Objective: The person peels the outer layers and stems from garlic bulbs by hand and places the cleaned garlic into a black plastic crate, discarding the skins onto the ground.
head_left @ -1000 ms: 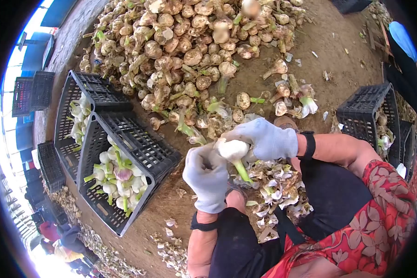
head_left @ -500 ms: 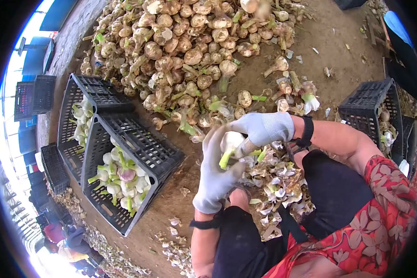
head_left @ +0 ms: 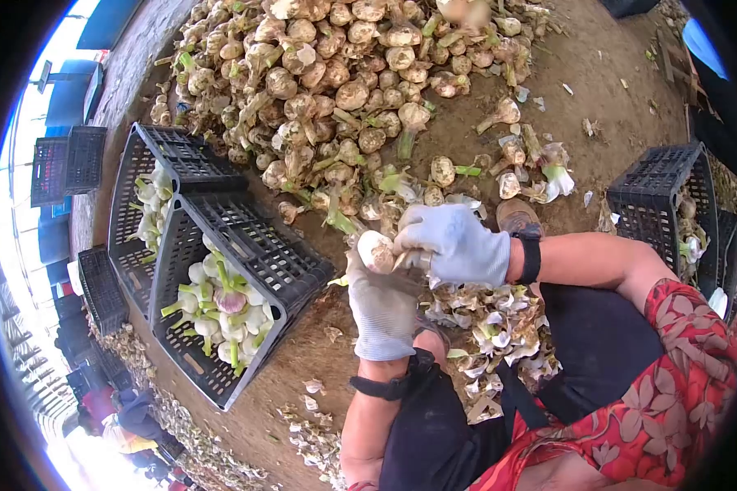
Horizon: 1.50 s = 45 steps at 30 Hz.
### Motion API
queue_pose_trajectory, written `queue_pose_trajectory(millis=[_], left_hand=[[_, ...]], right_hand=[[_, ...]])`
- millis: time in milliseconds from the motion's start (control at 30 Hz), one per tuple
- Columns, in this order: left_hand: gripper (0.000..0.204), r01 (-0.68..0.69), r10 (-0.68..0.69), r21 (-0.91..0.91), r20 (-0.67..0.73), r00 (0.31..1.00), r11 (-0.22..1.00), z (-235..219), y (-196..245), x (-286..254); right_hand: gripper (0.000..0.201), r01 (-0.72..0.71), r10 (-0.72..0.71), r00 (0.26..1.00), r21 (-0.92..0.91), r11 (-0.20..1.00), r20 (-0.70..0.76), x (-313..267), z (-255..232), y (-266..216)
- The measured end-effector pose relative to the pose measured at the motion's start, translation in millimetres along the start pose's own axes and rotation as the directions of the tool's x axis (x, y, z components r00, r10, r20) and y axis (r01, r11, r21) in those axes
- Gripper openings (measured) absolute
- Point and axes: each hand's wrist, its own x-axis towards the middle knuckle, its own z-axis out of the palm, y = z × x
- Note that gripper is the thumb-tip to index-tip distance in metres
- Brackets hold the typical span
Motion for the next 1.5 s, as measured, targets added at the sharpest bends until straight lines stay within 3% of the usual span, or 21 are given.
queue_pose_trajectory(millis=[33,67,133,200,267,333,400,467,567,700,800,867,967,1067,1133,1200,1267,1300,1400,1467,1500], left_hand=[[0.045,0.02,-0.019,-0.045,0.024,1.0,0.999,-0.1,1.1,0.4],[0.044,0.042,-0.037,-0.09,0.047,0.998,0.995,-0.8,2.1,0.4],[0.039,0.073,-0.047,-0.165,0.158,0.986,0.984,-26.3,0.2,7.0],[0.035,0.084,-0.052,-0.182,0.174,0.983,0.98,-32.4,0.8,6.8],[0.033,0.066,-0.054,-0.141,0.09,0.994,0.988,-13.0,6.1,-5.1],[0.03,0.033,-0.033,-0.123,0.005,0.999,0.992,-3.3,7.8,-8.7],[0.028,0.013,-0.017,-0.116,-0.038,0.999,0.993,-2.1,7.5,-7.0],[0.028,0.001,-0.006,-0.116,-0.036,0.999,0.993,-7.0,6.6,-2.3],[0.031,0.008,-0.007,-0.061,0.025,1.0,0.998,-25.3,1.7,3.1],[0.035,-0.071,0.07,-0.047,-0.013,0.997,0.996,-24.4,9.7,-10.7],[0.036,-0.178,0.183,0.072,-0.072,0.98,0.981,-17.8,16.3,-19.5],[0.037,-0.196,0.207,0.11,-0.107,0.972,0.974,-15.2,15.8,-20.5],[0.035,-0.147,0.191,0.297,-0.125,0.974,0.944,-15.6,7.6,-16.2],[0.037,-0.101,0.146,0.435,-0.07,0.987,0.895,-20.8,4.6,-11.9],[0.04,-0.12,0.185,0.593,-0.05,0.981,0.796,-19.3,1.4,-9.4],[0.066,-0.195,0.23,0.638,0.029,0.973,0.745,-14.6,-2.7,-7.0],[0.08,-0.303,0.302,0.776,0.152,0.941,0.553,-22.7,-10.0,6.4],[0.087,-0.275,0.254,0.745,0.145,0.956,0.608,-7.7,-11.3,-2.1],[0.079,-0.435,0.314,0.78,0.318,0.895,0.45,-26.4,-20.5,13.8],[0.071,-0.39,0.295,0.747,0.267,0.917,0.539,-23.7,-16.8,6.4],[0.069,-0.38,0.307,0.706,0.236,0.922,0.598,-19.0,-14.1,0.4]], right_hand=[[0.018,-0.005,0.006,1.0,0.058,0.998,-0.015,4.6,-3.7,2.0],[0.016,-0.136,0.164,0.983,0.273,0.952,-0.084,9.6,-4.6,7.8],[0.012,-0.3,0.487,0.866,0.666,0.682,-0.109,20.9,-9.1,24.6],[0.013,-0.357,0.585,0.81,0.754,0.551,-0.044,30.2,-33.3,48.4],[0.033,-0.44,0.417,0.898,0.322,0.839,0.141,28.0,-43.3,60.4],[0.044,-0.294,0.278,0.873,-0.022,0.955,0.4,18.5,-42.9,40.2],[0.056,-0.188,0.147,0.955,0.143,0.972,0.259,8.5,-31.3,14.1],[0.044,-0.127,0.113,0.991,0.207,0.97,0.078,6.9,-20.3,-9.7],[0.026,-0.061,0.057,0.998,0.109,0.992,0.036,6.2,0.6,-8.6],[0.019,-0.38,0.425,0.891,0.252,0.89,-0.159,9.3,-0.5,44.9],[0.022,-0.601,0.58,0.799,-0.216,0.769,-0.157,-5.9,-26.4,107.6],[0.023,-0.471,0.438,0.879,-0.485,0.736,-0.189,-21.9,-22.7,129.3],[0.026,-0.402,0.527,0.849,-0.684,0.608,-0.031,-22.0,-2.9,141.9],[0.029,-0.424,0.57,0.821,-0.698,0.577,-0.027,-13.8,2.5,158.9],[0.029,-0.42,0.563,0.826,-0.635,0.649,0.029,-8.0,-4.6,146.4],[0.028,-0.388,0.503,0.859,-0.519,0.762,0.096,-5.6,-19.0,116.9],[0.03,-0.286,0.443,0.863,-0.488,0.825,0.243,4.2,-29.7,77.5],[0.027,-0.174,0.334,0.906,-0.49,0.854,0.26,6.2,-30.2,62.0],[0.023,0.073,0.024,0.97,-0.383,0.921,0.242,8.4,-23.1,30.6],[0.027,0.027,0.005,0.988,-0.205,0.978,0.156,12.8,-25.9,22.4],[0.032,-0.141,0.136,0.989,0.102,0.985,0.05,15.2,-28.1,19.3]])
